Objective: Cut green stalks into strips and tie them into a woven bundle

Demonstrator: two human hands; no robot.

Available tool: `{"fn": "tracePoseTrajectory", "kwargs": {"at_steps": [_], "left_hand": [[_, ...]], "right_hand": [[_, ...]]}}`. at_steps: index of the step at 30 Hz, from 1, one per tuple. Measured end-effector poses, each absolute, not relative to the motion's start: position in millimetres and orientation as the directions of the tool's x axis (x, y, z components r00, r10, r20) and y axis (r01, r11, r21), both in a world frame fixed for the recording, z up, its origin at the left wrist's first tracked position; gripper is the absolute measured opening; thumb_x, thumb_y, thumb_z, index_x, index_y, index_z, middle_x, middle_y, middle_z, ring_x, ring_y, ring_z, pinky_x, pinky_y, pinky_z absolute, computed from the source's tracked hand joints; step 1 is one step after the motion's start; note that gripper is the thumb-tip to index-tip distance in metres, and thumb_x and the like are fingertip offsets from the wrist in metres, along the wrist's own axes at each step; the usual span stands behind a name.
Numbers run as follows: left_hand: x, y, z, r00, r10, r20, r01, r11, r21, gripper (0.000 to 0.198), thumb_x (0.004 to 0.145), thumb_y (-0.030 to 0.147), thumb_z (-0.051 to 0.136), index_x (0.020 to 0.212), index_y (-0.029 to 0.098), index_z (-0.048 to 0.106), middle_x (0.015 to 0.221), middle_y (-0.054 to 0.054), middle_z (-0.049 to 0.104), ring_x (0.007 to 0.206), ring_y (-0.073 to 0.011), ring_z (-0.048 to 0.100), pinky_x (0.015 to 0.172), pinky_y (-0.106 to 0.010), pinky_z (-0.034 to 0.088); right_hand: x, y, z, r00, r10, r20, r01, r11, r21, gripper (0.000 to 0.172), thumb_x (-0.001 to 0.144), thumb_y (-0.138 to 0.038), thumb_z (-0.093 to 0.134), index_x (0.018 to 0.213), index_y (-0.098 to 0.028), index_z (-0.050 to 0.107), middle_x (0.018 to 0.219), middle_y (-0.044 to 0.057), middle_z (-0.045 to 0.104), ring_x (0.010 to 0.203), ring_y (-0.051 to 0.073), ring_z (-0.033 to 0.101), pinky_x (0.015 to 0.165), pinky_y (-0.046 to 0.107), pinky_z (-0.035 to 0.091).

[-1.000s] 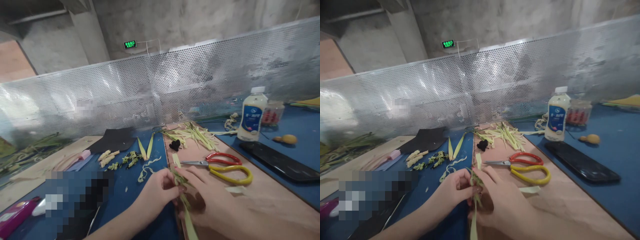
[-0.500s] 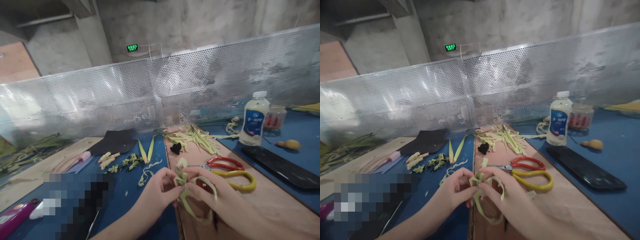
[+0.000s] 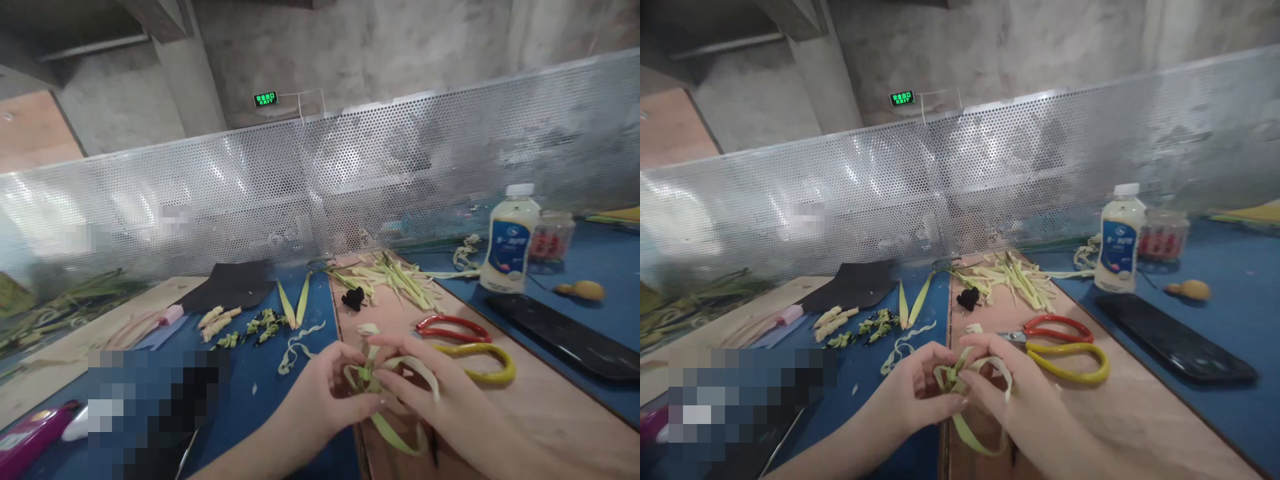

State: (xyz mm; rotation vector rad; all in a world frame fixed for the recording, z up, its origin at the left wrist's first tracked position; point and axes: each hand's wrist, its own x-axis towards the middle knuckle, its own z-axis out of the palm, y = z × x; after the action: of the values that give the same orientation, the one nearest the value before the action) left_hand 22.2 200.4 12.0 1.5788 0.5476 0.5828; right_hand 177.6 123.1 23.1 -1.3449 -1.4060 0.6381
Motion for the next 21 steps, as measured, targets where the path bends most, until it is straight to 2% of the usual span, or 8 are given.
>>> {"fn": "tracePoseTrajectory", "kwargs": {"at_steps": [4,9,13,15,16,18,20,21], "left_hand": [[24,200,16,0.724,0.688,0.058,0.049,-0.135,0.990,0.020,0.068,0.013,0.064,0.084,0.013,0.053,0.073,0.001,0.060,0.063,-0.0083,0.052,0.060,-0.021,0.039],[25,200,19,0.701,0.709,0.077,0.081,-0.186,0.979,0.017,0.069,0.016,0.063,0.082,0.014,0.054,0.067,0.003,0.056,0.055,-0.0066,0.047,0.053,-0.019,0.036],[24,200,20,0.677,0.729,0.099,0.095,-0.220,0.971,0.015,0.070,0.016,0.060,0.082,0.015,0.053,0.067,0.003,0.056,0.054,-0.0068,0.047,0.052,-0.020,0.035],[24,200,20,0.650,0.752,0.112,0.113,-0.242,0.964,0.015,0.070,0.018,0.060,0.083,0.015,0.053,0.065,0.004,0.055,0.053,-0.0072,0.045,0.051,-0.020,0.034],[23,201,19,0.630,0.768,0.118,0.120,-0.246,0.962,0.016,0.070,0.019,0.060,0.084,0.015,0.053,0.064,0.004,0.054,0.053,-0.0074,0.045,0.051,-0.020,0.033],[23,204,17,0.582,0.803,0.125,0.117,-0.234,0.965,0.019,0.070,0.022,0.061,0.085,0.015,0.053,0.061,0.004,0.051,0.053,-0.0077,0.043,0.050,-0.020,0.032],[22,209,13,0.533,0.836,0.131,0.099,-0.216,0.971,0.023,0.069,0.025,0.061,0.087,0.014,0.052,0.059,0.005,0.049,0.051,-0.0075,0.040,0.048,-0.021,0.030],[22,211,12,0.508,0.850,0.137,0.093,-0.212,0.973,0.024,0.069,0.026,0.061,0.088,0.014,0.052,0.057,0.006,0.048,0.050,-0.0073,0.039,0.048,-0.021,0.029]], "right_hand": [[176,126,22,0.177,0.946,0.272,0.346,0.199,-0.917,0.026,0.072,-0.034,0.057,0.095,-0.023,0.056,0.091,0.004,0.066,0.081,0.020,0.065,0.072,0.031,0.056],[181,137,8,0.271,0.901,0.339,0.411,0.210,-0.887,0.039,0.065,-0.032,0.060,0.102,-0.019,0.056,0.110,0.011,0.054,0.086,0.023,0.062,0.067,0.033,0.055],[184,142,2,0.302,0.878,0.371,0.405,0.234,-0.884,0.044,0.065,-0.031,0.064,0.106,-0.020,0.054,0.116,0.012,0.051,0.100,0.025,0.057,0.084,0.038,0.050],[184,144,3,0.328,0.890,0.316,0.343,0.199,-0.918,0.045,0.066,-0.033,0.063,0.106,-0.018,0.051,0.113,0.013,0.054,0.100,0.026,0.058,0.085,0.038,0.050],[183,143,5,0.337,0.902,0.269,0.301,0.167,-0.939,0.045,0.067,-0.035,0.062,0.107,-0.017,0.049,0.112,0.013,0.055,0.098,0.025,0.059,0.078,0.036,0.053],[182,142,8,0.321,0.934,0.155,0.218,0.087,-0.972,0.049,0.071,-0.040,0.059,0.111,-0.018,0.043,0.111,0.014,0.056,0.085,0.024,0.064,0.053,0.029,0.054],[181,140,11,0.278,0.959,0.059,0.160,0.014,-0.987,0.054,0.074,-0.047,0.054,0.118,-0.021,0.035,0.115,0.014,0.054,0.061,0.018,0.064,0.033,0.023,0.043],[181,139,12,0.259,0.966,0.026,0.148,-0.013,-0.989,0.057,0.076,-0.050,0.051,0.121,-0.023,0.032,0.116,0.014,0.054,0.048,0.013,0.060,0.028,0.021,0.038]]}}
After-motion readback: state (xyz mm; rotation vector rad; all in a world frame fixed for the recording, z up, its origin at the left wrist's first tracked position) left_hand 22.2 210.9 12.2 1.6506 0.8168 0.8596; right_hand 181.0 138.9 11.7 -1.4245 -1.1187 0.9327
